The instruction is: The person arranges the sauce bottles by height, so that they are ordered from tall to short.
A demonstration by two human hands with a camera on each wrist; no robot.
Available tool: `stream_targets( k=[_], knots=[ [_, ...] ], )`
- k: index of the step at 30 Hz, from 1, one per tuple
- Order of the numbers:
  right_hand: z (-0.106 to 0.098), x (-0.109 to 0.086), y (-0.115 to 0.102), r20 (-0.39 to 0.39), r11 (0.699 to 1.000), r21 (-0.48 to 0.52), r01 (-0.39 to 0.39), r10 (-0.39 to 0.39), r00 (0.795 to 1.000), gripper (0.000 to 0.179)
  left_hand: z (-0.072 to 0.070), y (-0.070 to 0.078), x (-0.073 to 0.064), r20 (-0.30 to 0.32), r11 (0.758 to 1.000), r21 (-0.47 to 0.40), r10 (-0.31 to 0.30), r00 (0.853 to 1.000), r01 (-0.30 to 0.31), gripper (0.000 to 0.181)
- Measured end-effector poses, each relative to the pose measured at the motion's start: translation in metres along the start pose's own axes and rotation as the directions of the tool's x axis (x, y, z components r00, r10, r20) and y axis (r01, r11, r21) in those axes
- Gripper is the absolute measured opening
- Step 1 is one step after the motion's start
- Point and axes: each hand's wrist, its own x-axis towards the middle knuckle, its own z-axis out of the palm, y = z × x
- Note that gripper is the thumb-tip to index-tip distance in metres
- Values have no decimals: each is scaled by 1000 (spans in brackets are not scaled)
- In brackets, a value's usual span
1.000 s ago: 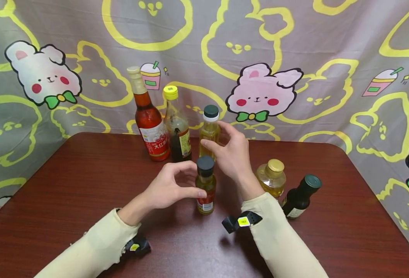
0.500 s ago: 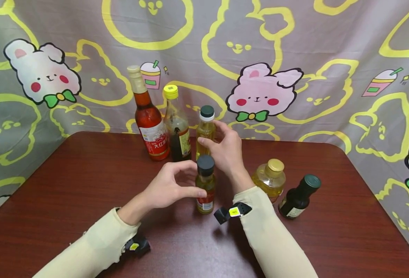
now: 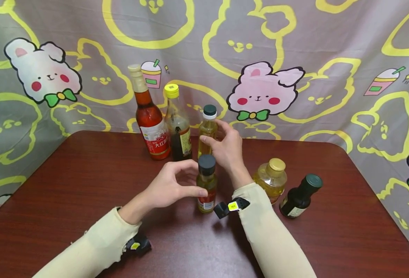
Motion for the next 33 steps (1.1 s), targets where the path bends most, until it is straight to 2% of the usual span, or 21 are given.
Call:
stream_targets(
  k=[5, 12, 21, 33],
  knots=[
    [-1, 0, -1, 6, 999, -42, -16, 17, 1000, 62, 0, 0, 0, 0, 1000, 4, 4, 1000, -4, 42],
    [2, -1, -2, -44, 990, -123, -73, 68, 997, 67, -1, 0, -1, -3, 1000, 11, 10, 1000, -10, 42],
    [4, -4, -3, -61, 994, -95, -62, 56, 997, 60, 0, 1, 0, 6, 1000, -17, -11, 1000, 11, 42],
    [3, -5, -1, -74, 994, -90, -67, 61, 995, 57, 0, 0, 0, -3, 1000, 9, -12, 1000, 12, 44]
  ],
)
